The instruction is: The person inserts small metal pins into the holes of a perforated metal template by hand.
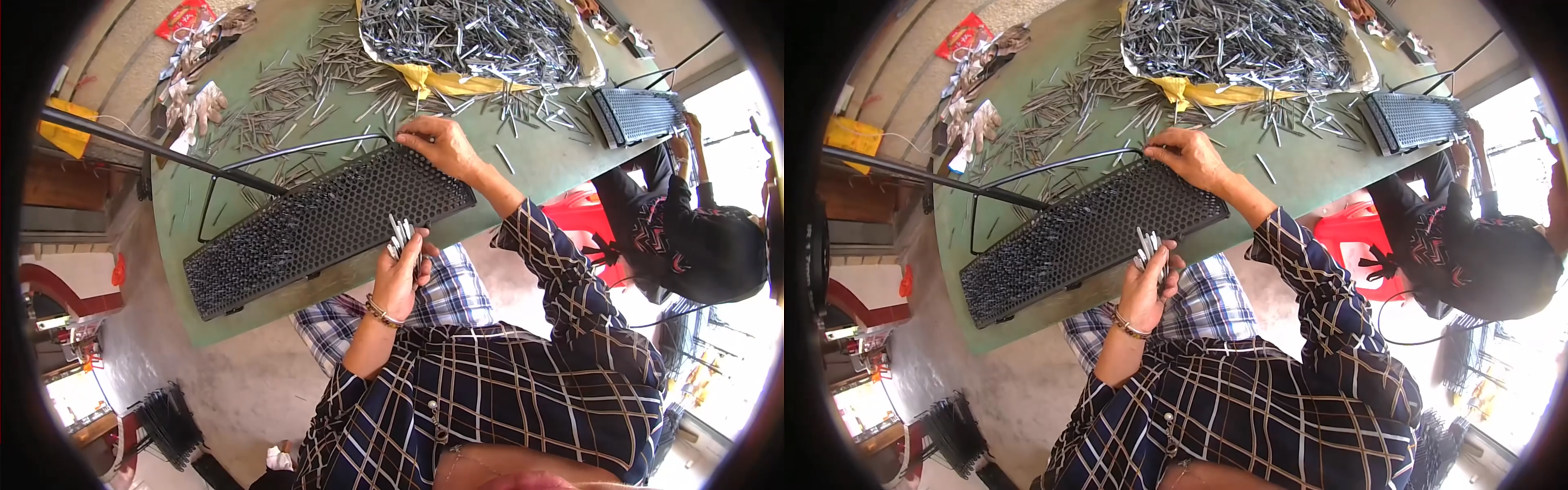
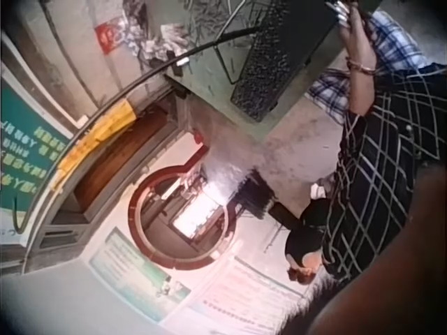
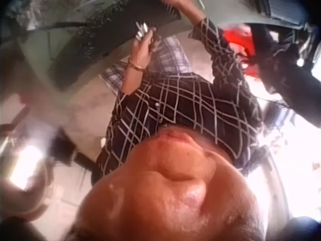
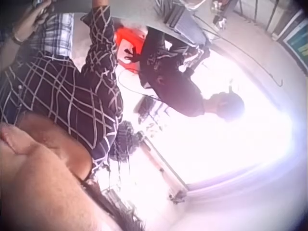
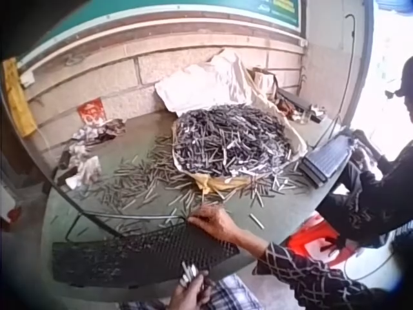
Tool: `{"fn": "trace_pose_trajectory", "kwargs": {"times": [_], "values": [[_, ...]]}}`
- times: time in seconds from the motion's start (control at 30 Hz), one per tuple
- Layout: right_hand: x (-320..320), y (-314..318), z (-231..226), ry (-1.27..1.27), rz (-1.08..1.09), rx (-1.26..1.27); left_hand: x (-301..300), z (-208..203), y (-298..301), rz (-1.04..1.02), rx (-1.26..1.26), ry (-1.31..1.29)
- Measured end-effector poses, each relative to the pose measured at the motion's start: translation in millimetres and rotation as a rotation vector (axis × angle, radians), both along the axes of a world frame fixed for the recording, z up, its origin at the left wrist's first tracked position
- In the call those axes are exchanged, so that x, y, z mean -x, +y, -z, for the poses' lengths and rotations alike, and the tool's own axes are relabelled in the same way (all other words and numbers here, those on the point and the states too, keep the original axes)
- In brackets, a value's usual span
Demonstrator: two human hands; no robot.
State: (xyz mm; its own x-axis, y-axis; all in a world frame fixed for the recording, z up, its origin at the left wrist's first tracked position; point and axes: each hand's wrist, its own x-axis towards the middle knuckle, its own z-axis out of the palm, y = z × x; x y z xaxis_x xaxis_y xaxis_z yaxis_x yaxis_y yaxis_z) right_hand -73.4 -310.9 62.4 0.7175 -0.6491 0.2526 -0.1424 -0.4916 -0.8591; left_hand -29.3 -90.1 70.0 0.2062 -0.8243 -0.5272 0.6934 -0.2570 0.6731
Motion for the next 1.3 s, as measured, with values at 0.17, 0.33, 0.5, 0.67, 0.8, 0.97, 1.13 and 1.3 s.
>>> {"fn": "trace_pose_trajectory", "kwargs": {"times": [0.17, 0.33, 0.5, 0.67, 0.8, 0.97, 1.13, 1.3], "values": [[2, 0, 10, -0.056, -0.040, 0.288, 2, 3, 1, 0.013, -0.007, 0.013], [1, 4, 6, -0.012, -0.015, 0.322, 2, 3, 3, 0.012, -0.002, 0.012], [2, 3, 10, -0.034, -0.015, 0.380, 2, 6, 2, 0.020, 0.019, 0.018], [0, 0, 4, 0.034, -0.071, 0.345, 1, 7, 4, 0.030, 0.022, 0.032], [1, 3, 4, 0.025, -0.079, 0.387, 0, 10, 4, 0.060, 0.034, 0.000], [4, 7, -4, 0.074, -0.097, 0.396, -3, 7, 5, 0.084, 0.082, 0.005], [23, 31, -20, -0.013, -0.008, 0.014, -16, 3, 0, 0.027, 0.148, 0.171], [28, 67, -32, 0.158, -0.237, -0.535, -22, 3, 0, 0.009, 0.237, 0.045]]}}
